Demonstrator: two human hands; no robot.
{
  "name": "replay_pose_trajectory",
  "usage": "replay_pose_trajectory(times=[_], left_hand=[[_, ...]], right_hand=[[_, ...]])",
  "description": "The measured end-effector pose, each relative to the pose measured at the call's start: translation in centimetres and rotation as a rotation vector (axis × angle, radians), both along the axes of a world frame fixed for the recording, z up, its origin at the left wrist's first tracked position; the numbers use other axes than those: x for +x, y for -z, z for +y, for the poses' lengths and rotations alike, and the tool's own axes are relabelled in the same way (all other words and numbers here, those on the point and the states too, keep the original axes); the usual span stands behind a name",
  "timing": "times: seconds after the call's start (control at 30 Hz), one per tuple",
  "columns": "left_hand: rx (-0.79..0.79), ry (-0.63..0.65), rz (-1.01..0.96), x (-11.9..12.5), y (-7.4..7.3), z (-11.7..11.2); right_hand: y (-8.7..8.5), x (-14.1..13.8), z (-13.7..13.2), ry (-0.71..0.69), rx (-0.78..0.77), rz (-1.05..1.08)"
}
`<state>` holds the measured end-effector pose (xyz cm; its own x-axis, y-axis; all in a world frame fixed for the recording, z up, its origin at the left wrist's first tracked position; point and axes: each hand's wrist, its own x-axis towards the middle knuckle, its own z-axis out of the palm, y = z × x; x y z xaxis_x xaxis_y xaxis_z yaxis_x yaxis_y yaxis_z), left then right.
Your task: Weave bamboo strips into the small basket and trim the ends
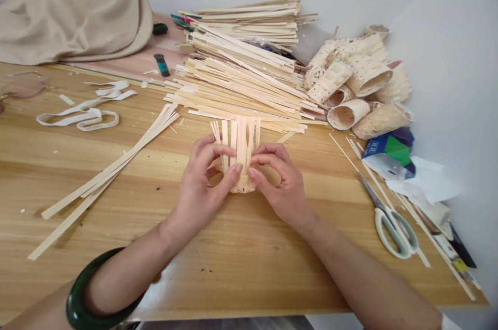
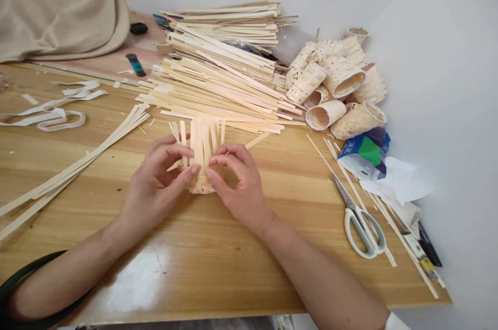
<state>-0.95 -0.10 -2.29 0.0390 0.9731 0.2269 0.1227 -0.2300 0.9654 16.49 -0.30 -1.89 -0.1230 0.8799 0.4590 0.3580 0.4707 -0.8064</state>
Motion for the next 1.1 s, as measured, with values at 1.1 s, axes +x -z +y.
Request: replay_pose_trajectory(times=[1.1], left_hand=[[-0.011,0.065,0.001,-1.6,-0.4,1.4]], right_hand=[[1.0,0.8,0.9,-0.037,0.01,0.004]])
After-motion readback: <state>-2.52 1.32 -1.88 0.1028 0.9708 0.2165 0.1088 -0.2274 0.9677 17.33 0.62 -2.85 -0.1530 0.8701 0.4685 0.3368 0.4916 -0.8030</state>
